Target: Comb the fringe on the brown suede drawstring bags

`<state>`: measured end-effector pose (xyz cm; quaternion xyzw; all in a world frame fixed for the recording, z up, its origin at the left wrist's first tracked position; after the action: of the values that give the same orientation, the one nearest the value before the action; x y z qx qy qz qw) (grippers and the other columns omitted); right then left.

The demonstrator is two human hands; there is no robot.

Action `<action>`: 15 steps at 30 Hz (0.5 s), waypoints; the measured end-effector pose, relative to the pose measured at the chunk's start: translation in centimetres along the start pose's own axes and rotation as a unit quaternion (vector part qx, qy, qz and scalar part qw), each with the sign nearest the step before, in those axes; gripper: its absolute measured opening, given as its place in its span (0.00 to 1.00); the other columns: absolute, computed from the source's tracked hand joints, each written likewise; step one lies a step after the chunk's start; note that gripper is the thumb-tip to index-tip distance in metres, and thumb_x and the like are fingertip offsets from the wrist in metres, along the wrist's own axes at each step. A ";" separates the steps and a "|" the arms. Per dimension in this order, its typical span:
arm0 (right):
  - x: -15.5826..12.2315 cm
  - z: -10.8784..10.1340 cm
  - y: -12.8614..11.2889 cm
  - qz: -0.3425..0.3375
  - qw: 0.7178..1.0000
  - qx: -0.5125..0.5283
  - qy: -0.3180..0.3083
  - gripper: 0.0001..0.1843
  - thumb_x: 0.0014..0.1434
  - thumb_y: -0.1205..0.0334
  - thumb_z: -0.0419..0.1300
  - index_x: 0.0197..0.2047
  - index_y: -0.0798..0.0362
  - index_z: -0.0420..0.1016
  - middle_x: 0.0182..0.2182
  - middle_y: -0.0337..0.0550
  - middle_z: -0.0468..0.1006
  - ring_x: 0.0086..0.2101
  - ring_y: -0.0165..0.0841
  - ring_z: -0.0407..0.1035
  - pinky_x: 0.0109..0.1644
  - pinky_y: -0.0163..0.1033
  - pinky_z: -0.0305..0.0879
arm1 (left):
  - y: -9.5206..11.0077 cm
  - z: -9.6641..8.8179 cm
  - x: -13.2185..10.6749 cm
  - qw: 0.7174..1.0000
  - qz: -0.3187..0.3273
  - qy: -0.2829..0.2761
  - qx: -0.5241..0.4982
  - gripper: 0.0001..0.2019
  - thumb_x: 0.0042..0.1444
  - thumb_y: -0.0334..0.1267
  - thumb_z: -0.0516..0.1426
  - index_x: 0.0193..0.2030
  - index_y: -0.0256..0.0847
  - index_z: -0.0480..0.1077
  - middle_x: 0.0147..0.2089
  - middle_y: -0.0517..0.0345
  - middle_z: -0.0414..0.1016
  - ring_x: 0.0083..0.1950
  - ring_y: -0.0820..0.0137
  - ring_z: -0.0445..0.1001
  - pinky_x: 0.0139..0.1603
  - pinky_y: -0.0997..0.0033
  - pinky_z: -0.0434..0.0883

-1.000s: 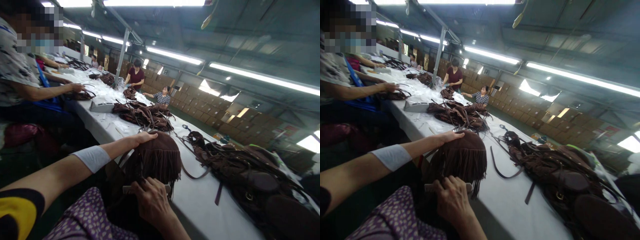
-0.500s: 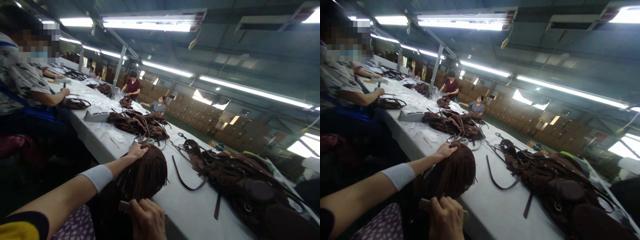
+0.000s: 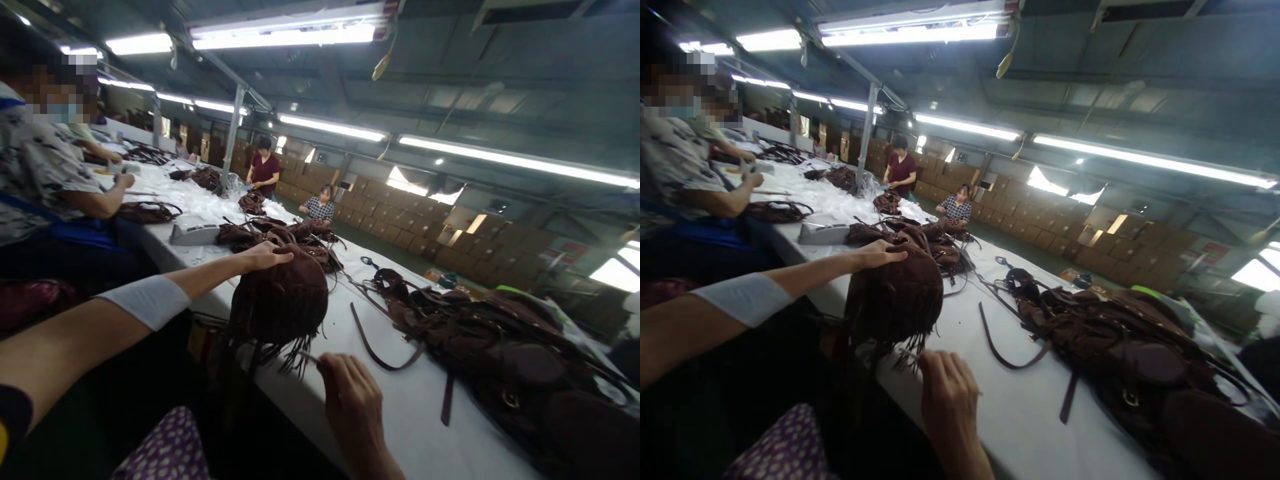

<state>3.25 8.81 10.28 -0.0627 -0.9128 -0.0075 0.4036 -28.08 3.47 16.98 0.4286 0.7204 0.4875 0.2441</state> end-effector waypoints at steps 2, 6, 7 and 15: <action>3.3 -0.3 -0.2 -0.030 0.999 -0.020 0.034 0.11 0.67 0.65 0.49 0.40 0.53 0.72 0.26 0.40 0.73 0.28 0.31 0.63 0.35 0.37 0.55 | 0.7 0.6 -1.0 0.999 -0.011 -0.024 -0.038 0.23 0.52 0.57 0.58 0.41 0.36 0.75 0.32 0.54 0.79 0.31 0.67 0.76 0.35 0.64 0.73; 7.9 -0.2 -0.5 -0.044 0.994 -0.097 0.037 0.16 0.66 0.67 0.49 0.55 0.51 0.69 0.29 0.41 0.74 0.31 0.33 0.63 0.36 0.39 0.54 | 1.7 2.0 -2.8 0.995 -0.021 -0.043 -0.092 0.25 0.42 0.58 0.64 0.35 0.36 0.78 0.30 0.52 0.80 0.27 0.63 0.76 0.30 0.67 0.71; 8.3 0.1 -0.7 -0.049 0.993 -0.110 0.016 0.17 0.66 0.68 0.49 0.56 0.51 0.68 0.29 0.41 0.74 0.31 0.33 0.63 0.36 0.39 0.54 | 1.9 2.3 -3.1 0.993 -0.020 -0.046 -0.103 0.24 0.41 0.57 0.65 0.34 0.36 0.79 0.30 0.51 0.80 0.28 0.63 0.76 0.30 0.68 0.71; 0.4 4.6 -5.4 -0.160 0.965 -0.063 -0.197 0.15 0.58 0.65 0.59 0.49 0.47 0.69 0.30 0.40 0.73 0.35 0.36 0.64 0.37 0.39 0.55 | 3.2 2.4 -1.0 0.983 -0.010 0.015 -0.181 0.17 0.58 0.49 0.57 0.44 0.35 0.72 0.38 0.54 0.77 0.36 0.69 0.76 0.40 0.62 0.74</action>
<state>-1.06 3.79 7.63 0.0583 -0.9700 -0.1169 0.2051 -24.46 4.32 18.88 0.3623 0.6280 0.6141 0.3118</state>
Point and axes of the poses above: each hand's wrist, its own x-axis towards the middle knuckle, its own z-axis out of the palm, y = z × x, the point moved 1 cm from there along x, towards the middle knuckle
